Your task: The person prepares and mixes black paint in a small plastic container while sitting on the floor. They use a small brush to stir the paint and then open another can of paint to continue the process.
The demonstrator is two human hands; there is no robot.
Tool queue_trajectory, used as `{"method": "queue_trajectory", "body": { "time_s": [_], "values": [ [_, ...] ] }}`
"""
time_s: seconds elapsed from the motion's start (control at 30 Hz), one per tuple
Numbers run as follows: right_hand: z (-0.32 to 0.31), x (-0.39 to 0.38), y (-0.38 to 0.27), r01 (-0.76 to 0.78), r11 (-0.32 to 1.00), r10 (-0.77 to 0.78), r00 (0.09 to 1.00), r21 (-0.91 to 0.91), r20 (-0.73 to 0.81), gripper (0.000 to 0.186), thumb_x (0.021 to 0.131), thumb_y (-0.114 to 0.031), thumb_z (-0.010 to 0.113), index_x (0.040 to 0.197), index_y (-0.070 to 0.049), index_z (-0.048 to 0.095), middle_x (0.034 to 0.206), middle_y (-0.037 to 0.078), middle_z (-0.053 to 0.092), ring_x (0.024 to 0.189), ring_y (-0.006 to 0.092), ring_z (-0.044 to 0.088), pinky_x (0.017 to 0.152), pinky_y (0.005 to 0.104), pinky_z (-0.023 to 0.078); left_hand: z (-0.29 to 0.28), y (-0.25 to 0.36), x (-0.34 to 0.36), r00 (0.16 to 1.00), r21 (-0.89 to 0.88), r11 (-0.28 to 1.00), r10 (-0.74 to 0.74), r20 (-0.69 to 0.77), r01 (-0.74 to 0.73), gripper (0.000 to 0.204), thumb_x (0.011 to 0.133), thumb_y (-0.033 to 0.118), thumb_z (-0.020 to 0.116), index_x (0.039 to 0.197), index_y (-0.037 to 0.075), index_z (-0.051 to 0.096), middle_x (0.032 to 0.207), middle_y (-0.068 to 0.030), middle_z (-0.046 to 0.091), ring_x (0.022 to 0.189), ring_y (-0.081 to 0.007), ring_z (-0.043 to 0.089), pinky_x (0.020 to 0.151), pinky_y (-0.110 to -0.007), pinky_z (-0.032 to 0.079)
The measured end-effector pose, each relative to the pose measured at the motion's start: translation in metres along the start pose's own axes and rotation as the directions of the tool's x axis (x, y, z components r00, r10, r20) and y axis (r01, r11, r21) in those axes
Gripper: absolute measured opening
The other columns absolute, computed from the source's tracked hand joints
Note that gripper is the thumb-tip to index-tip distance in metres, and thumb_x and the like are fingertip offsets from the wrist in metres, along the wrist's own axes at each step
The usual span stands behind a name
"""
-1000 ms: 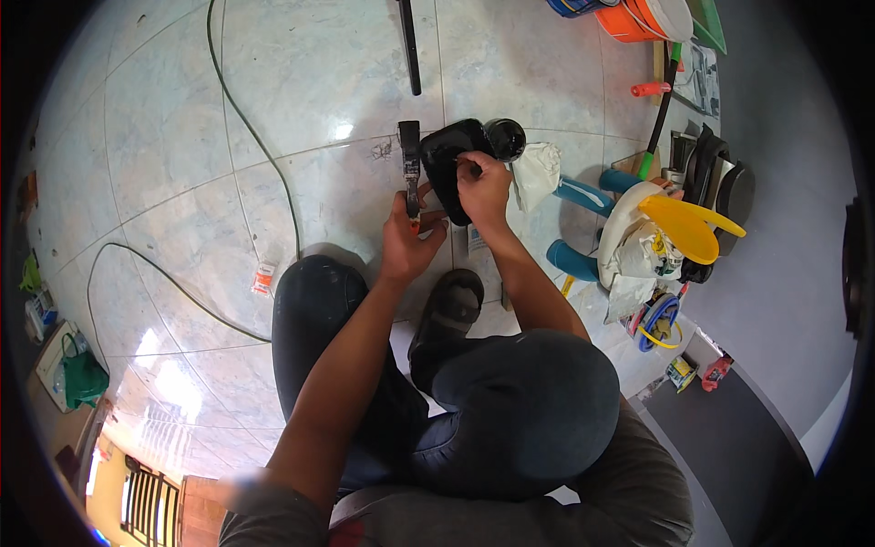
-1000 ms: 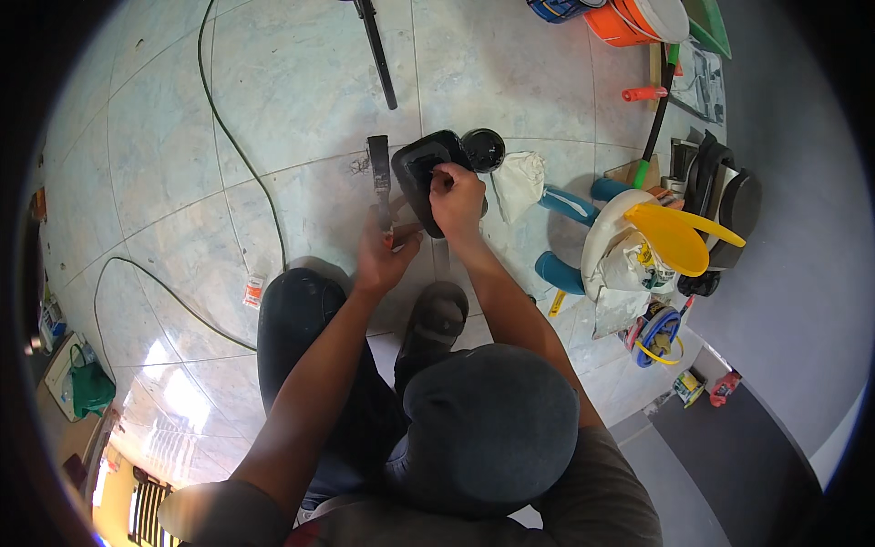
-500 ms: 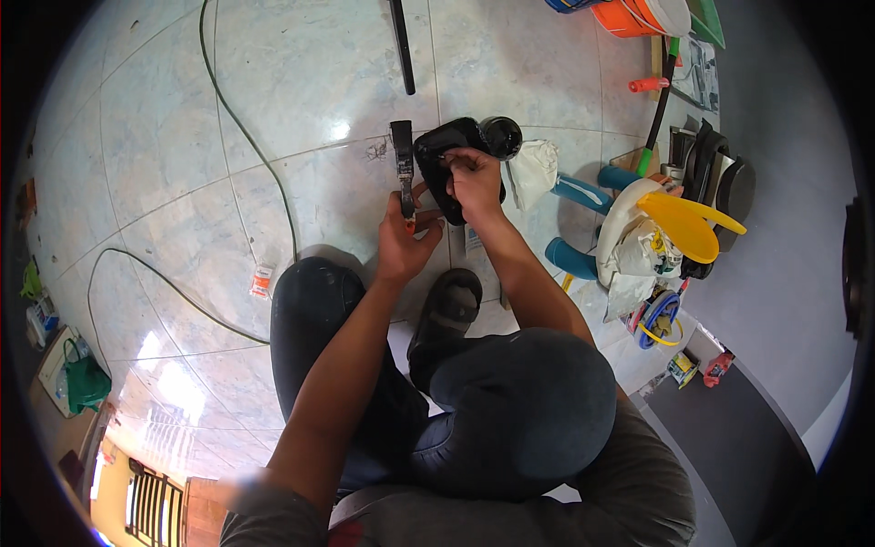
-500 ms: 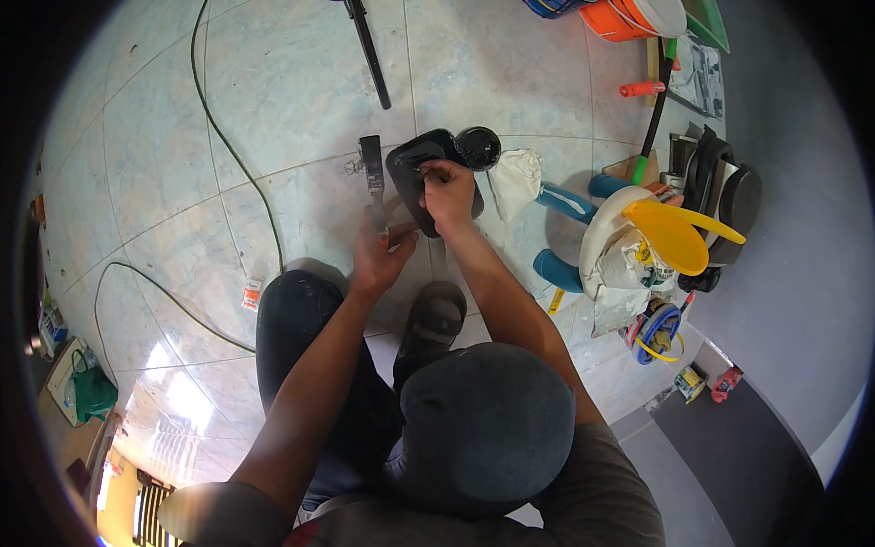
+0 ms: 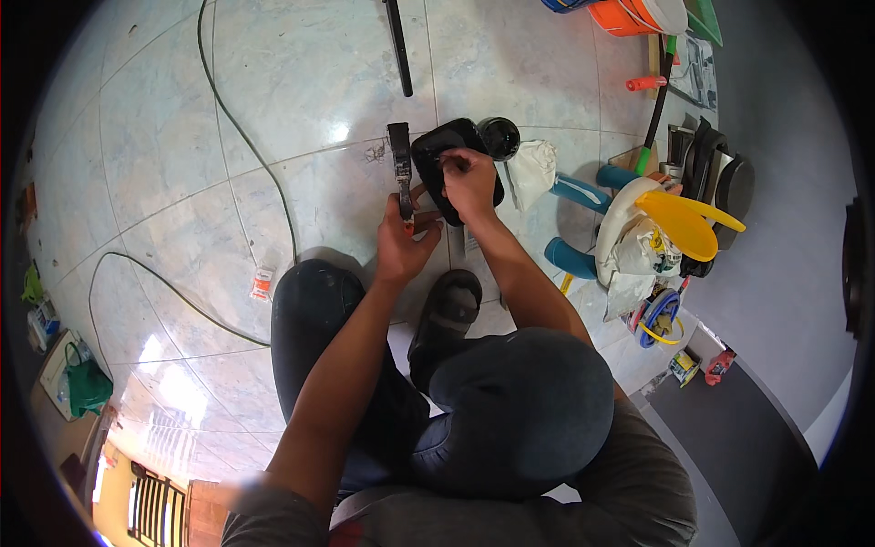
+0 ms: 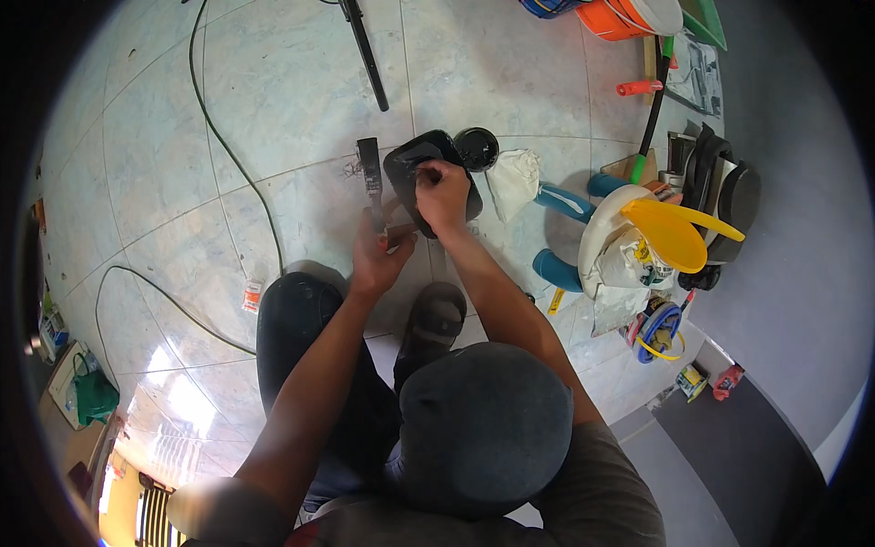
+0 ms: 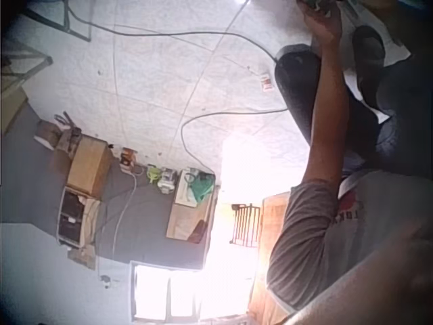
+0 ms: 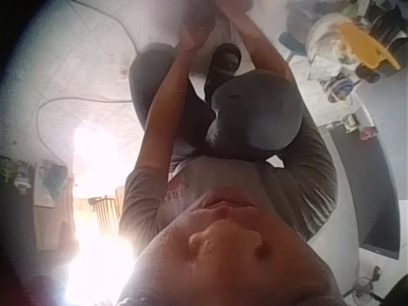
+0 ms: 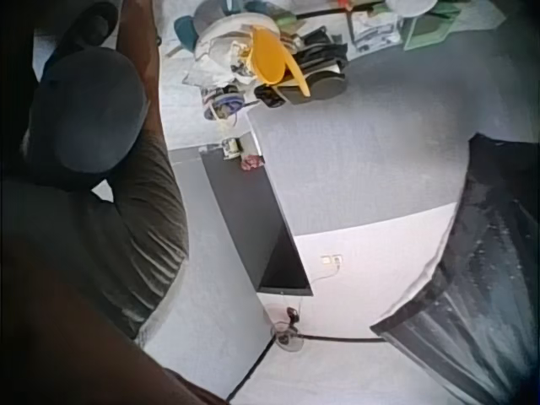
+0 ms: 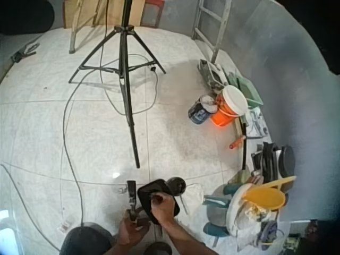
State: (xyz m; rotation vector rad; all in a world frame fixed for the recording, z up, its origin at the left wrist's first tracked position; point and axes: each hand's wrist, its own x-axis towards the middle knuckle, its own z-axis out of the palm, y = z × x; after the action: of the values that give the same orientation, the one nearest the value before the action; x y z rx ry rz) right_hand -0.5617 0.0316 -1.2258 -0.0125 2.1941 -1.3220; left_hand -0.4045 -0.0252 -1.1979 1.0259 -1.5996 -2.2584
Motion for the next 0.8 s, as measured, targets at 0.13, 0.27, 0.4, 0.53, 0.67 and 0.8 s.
{"method": "queue_trajectory", "body": {
  "time_s": [0.13,0.27,0.4,0.53,0.67,0.8],
  "values": [
    [-0.003,-0.001,-0.006,-0.077,0.993,0.075,0.997,0.087,0.025,0.013,0.098,0.001,0.065,0.102,0.005,0.077,0.084,0.009,0.075,0.051,0.0116,0.06,0.046,0.0269,0.048,0.001,-0.001,0.0,1.0,-0.008,1.0,0.002,0.006,-0.001,0.048,0.091,-0.009,0.075,0.127,-0.003,0.044,0.147,-0.0209,0.06,0.117,-0.0296,0.076,0.093,-0.037,0.065],
    [-0.007,-0.002,-0.009,-0.134,0.983,0.128,0.99,0.126,0.06,0.013,0.099,0.001,0.064,0.102,0.005,0.077,0.086,0.009,0.075,0.051,0.0117,0.059,0.045,0.0265,0.047,0.0,-0.003,0.001,1.0,-0.009,1.0,0.02,0.004,-0.02,0.05,0.091,-0.008,0.075,0.13,-0.003,0.044,0.148,-0.0208,0.06,0.116,-0.0289,0.076,0.092,-0.036,0.065],
    [-0.01,0.0,-0.004,0.161,0.981,-0.168,0.984,-0.111,-0.056,0.012,0.098,-0.002,0.067,0.099,0.003,0.078,0.082,0.01,0.077,0.055,0.0138,0.066,0.051,0.0283,0.05,0.0,-0.002,0.002,1.0,0.01,1.0,-0.011,0.014,0.011,0.051,0.091,-0.007,0.076,0.131,-0.003,0.044,0.148,-0.0205,0.06,0.116,-0.0285,0.076,0.092,-0.036,0.065],
    [-0.008,0.001,-0.003,0.36,0.856,-0.403,0.914,-0.37,-0.043,0.012,0.095,-0.004,0.069,0.097,0.002,0.079,0.081,0.014,0.079,0.062,0.0146,0.071,0.059,0.0303,0.054,0.002,0.001,0.002,1.0,0.008,1.0,0.006,-0.01,-0.006,0.042,0.089,-0.008,0.074,0.113,0.001,0.04,0.147,-0.0236,0.063,0.11,-0.0298,0.08,0.09,-0.037,0.066],
    [-0.002,0.0,-0.003,0.337,0.899,-0.361,0.932,-0.281,-0.037,0.012,0.09,-0.003,0.069,0.094,0.001,0.08,0.084,0.022,0.077,0.076,0.0346,0.079,0.072,0.0382,0.059,0.002,0.001,0.001,1.0,-0.006,1.0,0.012,-0.004,-0.012,0.047,0.09,-0.009,0.073,0.124,-0.001,0.042,0.148,-0.0217,0.061,0.113,-0.0286,0.078,0.091,-0.036,0.065],
    [-0.002,0.004,0.009,0.195,0.97,-0.202,0.979,-0.147,-0.038,0.011,0.091,-0.003,0.071,0.095,0.0,0.081,0.084,0.019,0.079,0.073,0.0274,0.079,0.073,0.0367,0.059,0.001,-0.003,0.002,1.0,-0.013,1.0,0.001,0.014,-0.001,0.052,0.09,-0.011,0.074,0.133,-0.003,0.044,0.15,-0.0201,0.058,0.117,-0.0278,0.076,0.093,-0.036,0.065]
  ]
}}
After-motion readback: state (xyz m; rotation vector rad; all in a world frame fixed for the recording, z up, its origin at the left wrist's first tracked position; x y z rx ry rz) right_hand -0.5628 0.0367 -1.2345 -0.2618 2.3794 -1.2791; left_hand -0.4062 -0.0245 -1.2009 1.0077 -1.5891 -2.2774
